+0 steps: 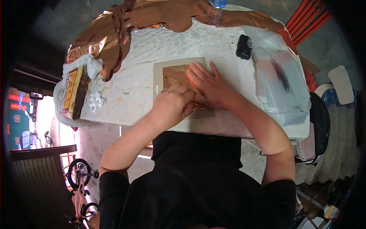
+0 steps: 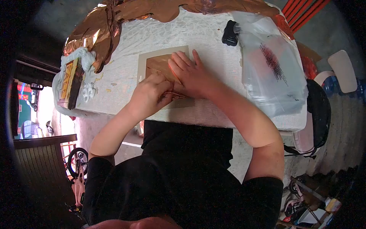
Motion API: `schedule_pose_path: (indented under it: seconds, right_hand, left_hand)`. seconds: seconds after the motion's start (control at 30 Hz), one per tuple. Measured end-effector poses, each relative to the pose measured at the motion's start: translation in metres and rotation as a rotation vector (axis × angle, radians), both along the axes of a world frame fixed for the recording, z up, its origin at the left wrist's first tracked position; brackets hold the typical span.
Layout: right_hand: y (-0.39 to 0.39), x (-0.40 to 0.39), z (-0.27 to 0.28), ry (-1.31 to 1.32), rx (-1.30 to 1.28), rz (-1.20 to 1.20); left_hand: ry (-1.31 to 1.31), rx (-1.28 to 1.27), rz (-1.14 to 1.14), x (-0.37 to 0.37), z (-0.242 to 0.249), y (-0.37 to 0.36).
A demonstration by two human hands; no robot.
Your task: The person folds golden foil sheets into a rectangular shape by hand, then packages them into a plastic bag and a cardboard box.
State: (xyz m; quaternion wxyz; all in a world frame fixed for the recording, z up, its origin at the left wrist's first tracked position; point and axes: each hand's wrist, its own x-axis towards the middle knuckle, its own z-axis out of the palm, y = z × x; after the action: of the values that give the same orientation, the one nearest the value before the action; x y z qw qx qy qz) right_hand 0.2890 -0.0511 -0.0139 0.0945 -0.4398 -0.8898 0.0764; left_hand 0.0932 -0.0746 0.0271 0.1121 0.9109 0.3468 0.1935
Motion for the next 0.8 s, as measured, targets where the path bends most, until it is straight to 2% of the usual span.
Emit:
schedule_pose_path:
  seconds: [0.17,0.37,0.47,0.7,0.77,0.8]
  right_hand:
    - [0.001,0.000,-0.006,-0.022,0.050,-0.002]
    - [-0.001,0.001,-0.003,0.013,0.053,0.009]
    - [-0.001,0.001,-0.003,0.017,0.042,0.007]
    - [0.000,0.000,-0.001,-0.011,0.021,0.004]
    - [0.000,0.001,0.000,-0.013,0.013,0.007]
    - [0.000,0.001,0.001,-0.012,-0.009,0.014]
  left_hand:
    - [0.059,0.215,-0.129,-0.001,-0.005,-0.002]
    - [0.215,0.320,-0.281,-0.014,0.002,-0.004]
    - [0.174,0.345,-0.323,-0.021,-0.001,-0.002]
    - [0.133,0.257,-0.298,-0.041,-0.004,0.000]
    - [-0.021,0.093,-0.274,-0.048,-0.003,0.001]
    - [-0.019,0.092,-0.273,-0.052,-0.003,0.001]
